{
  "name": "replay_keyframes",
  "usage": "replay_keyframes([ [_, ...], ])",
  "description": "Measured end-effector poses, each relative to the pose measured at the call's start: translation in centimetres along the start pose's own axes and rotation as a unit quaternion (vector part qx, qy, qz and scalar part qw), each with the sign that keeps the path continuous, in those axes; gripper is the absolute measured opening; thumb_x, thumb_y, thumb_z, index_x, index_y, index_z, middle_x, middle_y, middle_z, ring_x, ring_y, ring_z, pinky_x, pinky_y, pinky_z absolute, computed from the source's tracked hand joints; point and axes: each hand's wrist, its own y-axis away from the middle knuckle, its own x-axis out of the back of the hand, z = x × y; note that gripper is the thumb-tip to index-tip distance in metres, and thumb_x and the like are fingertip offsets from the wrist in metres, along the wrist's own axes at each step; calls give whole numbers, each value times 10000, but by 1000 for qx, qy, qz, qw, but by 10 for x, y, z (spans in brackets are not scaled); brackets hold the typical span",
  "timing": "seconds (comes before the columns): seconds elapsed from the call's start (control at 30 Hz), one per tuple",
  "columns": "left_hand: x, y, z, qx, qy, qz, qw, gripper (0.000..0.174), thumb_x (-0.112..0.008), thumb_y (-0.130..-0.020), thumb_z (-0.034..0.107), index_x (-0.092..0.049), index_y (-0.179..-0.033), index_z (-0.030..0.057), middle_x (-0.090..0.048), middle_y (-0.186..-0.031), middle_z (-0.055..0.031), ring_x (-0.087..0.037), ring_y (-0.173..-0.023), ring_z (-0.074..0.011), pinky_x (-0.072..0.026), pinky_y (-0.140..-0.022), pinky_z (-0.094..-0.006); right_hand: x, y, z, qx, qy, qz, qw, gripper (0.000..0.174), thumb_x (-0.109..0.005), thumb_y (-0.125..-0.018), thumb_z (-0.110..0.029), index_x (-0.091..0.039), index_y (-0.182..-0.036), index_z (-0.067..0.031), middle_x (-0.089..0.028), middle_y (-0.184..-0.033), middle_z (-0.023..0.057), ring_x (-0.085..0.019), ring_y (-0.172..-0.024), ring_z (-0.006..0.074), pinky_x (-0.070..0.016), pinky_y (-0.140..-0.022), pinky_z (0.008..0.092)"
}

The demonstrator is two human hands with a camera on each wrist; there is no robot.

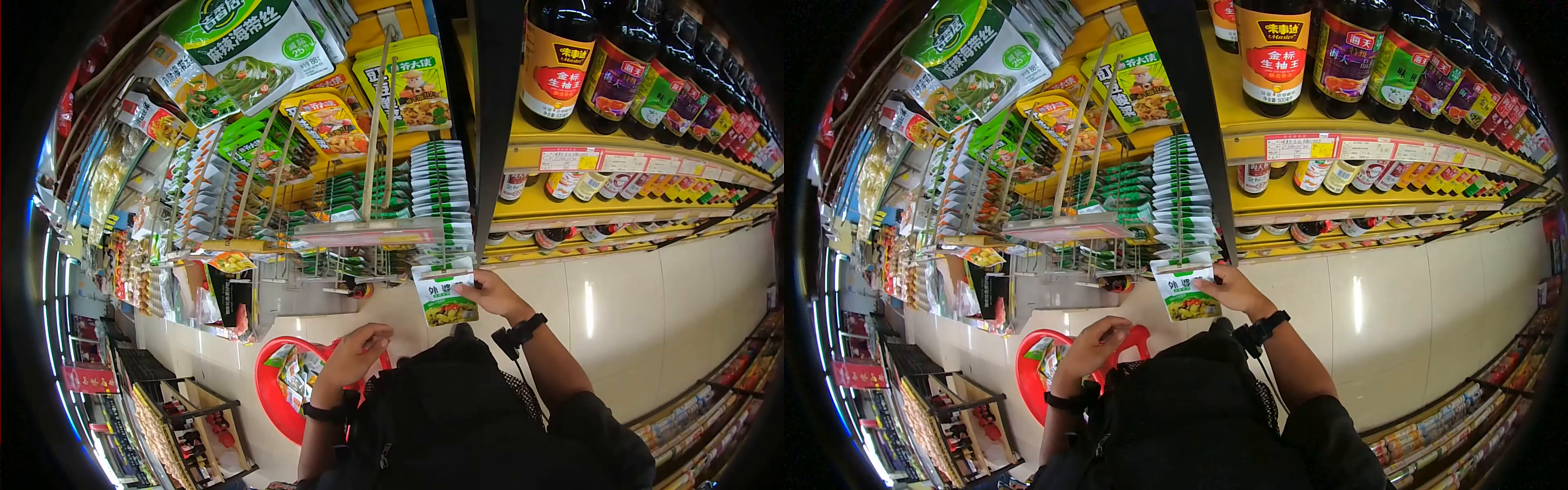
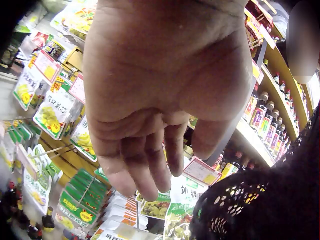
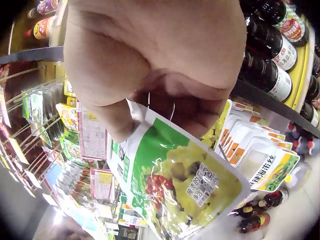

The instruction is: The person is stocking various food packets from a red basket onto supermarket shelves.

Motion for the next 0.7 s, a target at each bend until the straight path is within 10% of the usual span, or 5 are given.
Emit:
replay_keyframes([
  [0.7, -8, 7, 9, 10, -41, 5, 999, 256, -579, -964, 123, -588, -1195, 15, -679, -1104, -93, -636, -1073, -179, -482, -930, -303, 11, -46, 28, 47, 107, 146, 982, 243, -661, -924, -193, -672, -1102, -27, -705, -974, 109, -628, -867, 171, -489, -809, 313],
])
